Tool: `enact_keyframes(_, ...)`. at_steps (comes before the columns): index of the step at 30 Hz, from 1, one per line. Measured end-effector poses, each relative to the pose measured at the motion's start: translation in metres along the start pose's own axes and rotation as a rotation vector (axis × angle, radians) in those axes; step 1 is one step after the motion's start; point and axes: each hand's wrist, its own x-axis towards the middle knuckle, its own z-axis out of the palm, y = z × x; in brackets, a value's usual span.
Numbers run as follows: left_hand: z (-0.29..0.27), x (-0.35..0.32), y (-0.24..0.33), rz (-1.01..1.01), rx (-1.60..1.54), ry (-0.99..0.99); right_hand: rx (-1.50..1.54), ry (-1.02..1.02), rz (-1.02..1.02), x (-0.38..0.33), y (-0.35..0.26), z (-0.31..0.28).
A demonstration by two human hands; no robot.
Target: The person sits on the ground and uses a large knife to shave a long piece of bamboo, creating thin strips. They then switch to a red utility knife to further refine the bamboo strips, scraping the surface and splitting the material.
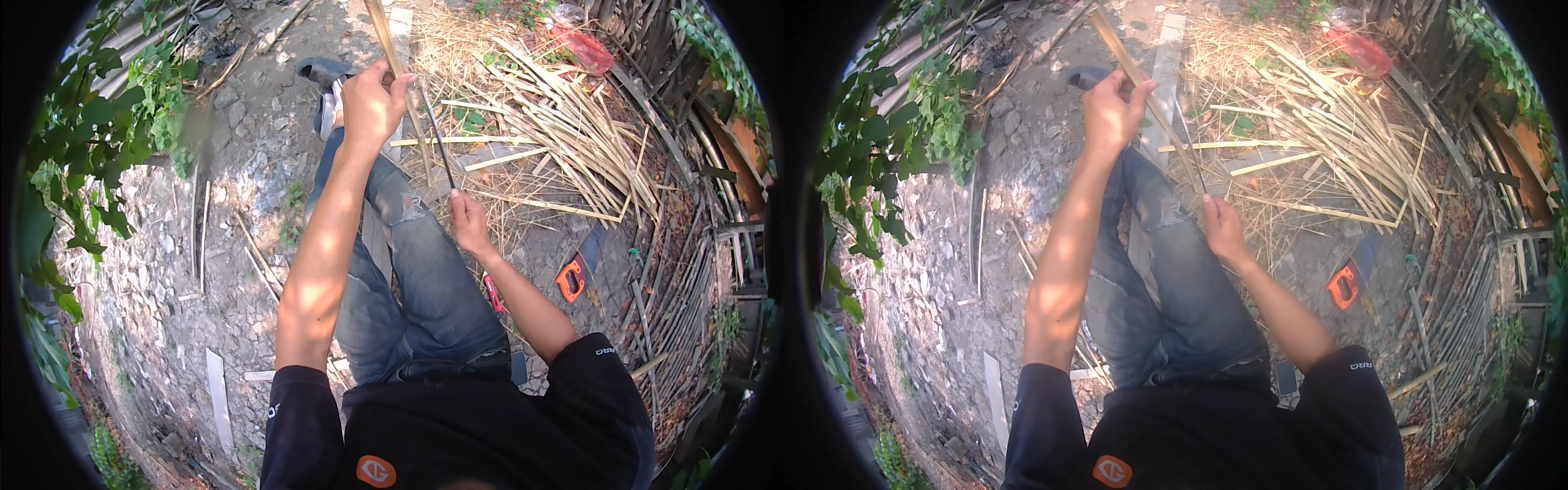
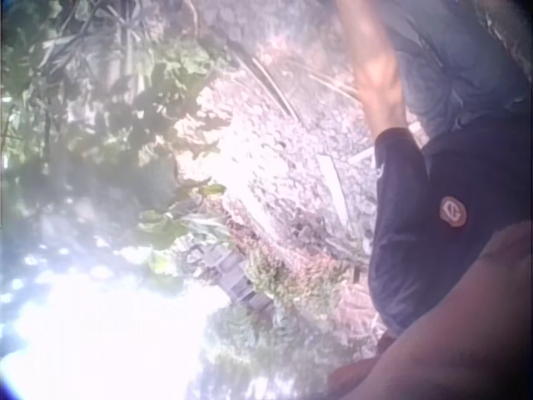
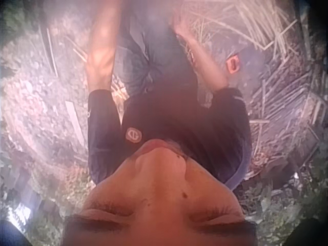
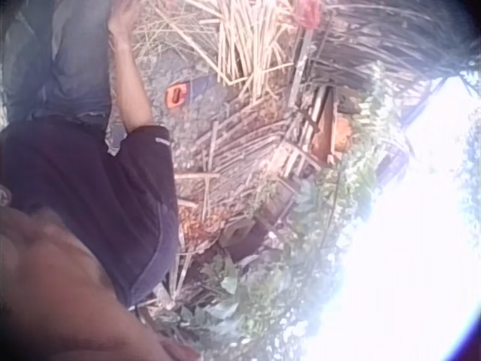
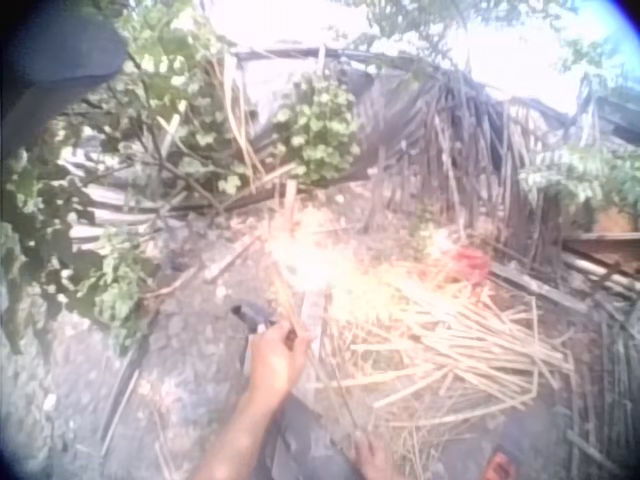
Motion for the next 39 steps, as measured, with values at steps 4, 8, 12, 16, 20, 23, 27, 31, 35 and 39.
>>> enact_keyframes(4, 0.009, -0.010, 0.000, 0.200, 0.014, 0.016, -0.024, -0.097, 0.545, -0.001, 0.051, -0.002)
enact_keyframes(8, 0.000, 0.010, -0.010, 0.110, 0.039, 0.046, 1.039, -0.311, 1.072, 0.026, -0.009, -0.025)
enact_keyframes(12, -0.004, 0.003, -0.022, 0.087, 0.051, 0.033, 1.146, -0.183, 0.778, 0.039, -0.123, -0.038)
enact_keyframes(16, -0.008, 0.007, -0.026, 0.022, -0.001, 0.014, 0.593, 0.185, -0.323, 0.037, -0.188, -0.032)
enact_keyframes(20, -0.002, 0.011, -0.011, 0.048, 0.038, 0.004, 0.330, 0.203, -0.501, 0.025, -0.058, 0.008)
enact_keyframes(23, -0.003, 0.012, -0.019, 0.049, 0.034, 0.016, 0.076, -0.175, 0.964, 0.008, 0.042, 0.006)
enact_keyframes(27, 0.006, 0.016, -0.022, 0.113, -0.002, 0.019, 0.531, -0.108, 1.176, 0.028, 0.038, -0.016)
enact_keyframes(31, 0.005, 0.020, -0.027, -0.002, 0.064, 0.019, 0.940, -0.262, 0.871, 0.063, -0.069, -0.025)
enact_keyframes(35, 0.009, 0.022, -0.028, 0.003, 0.001, 0.048, 0.542, 0.081, -0.141, 0.057, -0.164, -0.020)
enact_keyframes(39, 0.008, 0.022, -0.024, 0.009, 0.035, 0.023, 0.385, 0.132, -0.317, 0.028, -0.020, 0.001)
